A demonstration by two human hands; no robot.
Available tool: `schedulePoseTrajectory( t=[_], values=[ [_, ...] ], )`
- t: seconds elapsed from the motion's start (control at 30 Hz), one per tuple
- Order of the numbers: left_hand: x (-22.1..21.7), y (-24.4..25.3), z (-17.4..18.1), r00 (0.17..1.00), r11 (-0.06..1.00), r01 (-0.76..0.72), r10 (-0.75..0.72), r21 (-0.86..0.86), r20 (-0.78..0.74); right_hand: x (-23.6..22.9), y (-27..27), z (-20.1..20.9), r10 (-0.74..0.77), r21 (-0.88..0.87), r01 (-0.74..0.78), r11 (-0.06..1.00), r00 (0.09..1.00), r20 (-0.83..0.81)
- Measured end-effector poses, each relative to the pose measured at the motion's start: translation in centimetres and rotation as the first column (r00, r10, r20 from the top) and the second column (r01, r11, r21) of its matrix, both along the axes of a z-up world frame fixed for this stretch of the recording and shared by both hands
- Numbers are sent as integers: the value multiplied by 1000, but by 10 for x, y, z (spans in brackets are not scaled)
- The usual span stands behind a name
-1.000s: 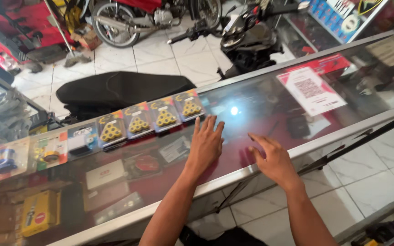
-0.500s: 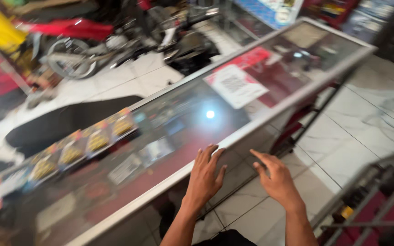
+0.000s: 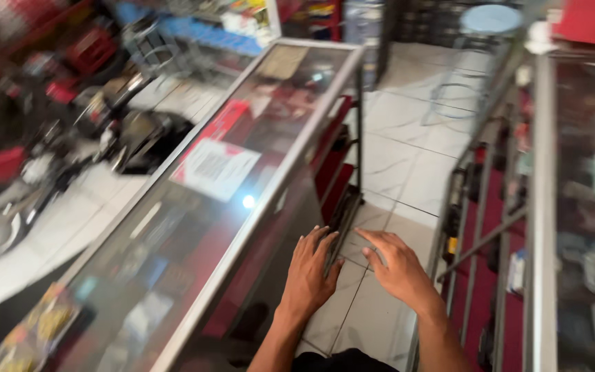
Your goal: The person arranges packaged motorcycle parts on a glass display counter and then places one item onto a wall-mounted hook rack.
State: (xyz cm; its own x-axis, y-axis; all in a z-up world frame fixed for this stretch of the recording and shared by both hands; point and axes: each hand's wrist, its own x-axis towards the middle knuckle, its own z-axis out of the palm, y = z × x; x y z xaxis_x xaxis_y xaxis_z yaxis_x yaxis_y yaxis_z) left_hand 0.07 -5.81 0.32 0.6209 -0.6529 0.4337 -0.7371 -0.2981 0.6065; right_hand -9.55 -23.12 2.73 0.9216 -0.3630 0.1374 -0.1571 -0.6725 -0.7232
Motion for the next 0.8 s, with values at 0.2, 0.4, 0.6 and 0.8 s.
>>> schedulePoseTrajectory(
  t=[0.2, 0.4, 0.6, 0.8],
  values=[
    [8, -48, -8, 983, 984, 177, -176, 17, -45, -16, -29, -13, -84, 4, 84, 996, 996, -4],
    [23, -103, -14, 955, 962, 269, -262, 35, -137, -22, -61, -12, -226, 58, 230, 972, 972, -70],
    [54, -158, -19, 925, 926, 377, -378, -40, -43, -6, -92, -6, -352, 2, 352, 936, 936, -11],
    [95, -211, -18, 901, 898, 424, -432, -117, -49, 27, -135, 5, -442, 10, 444, 896, 893, -90]
  ],
)
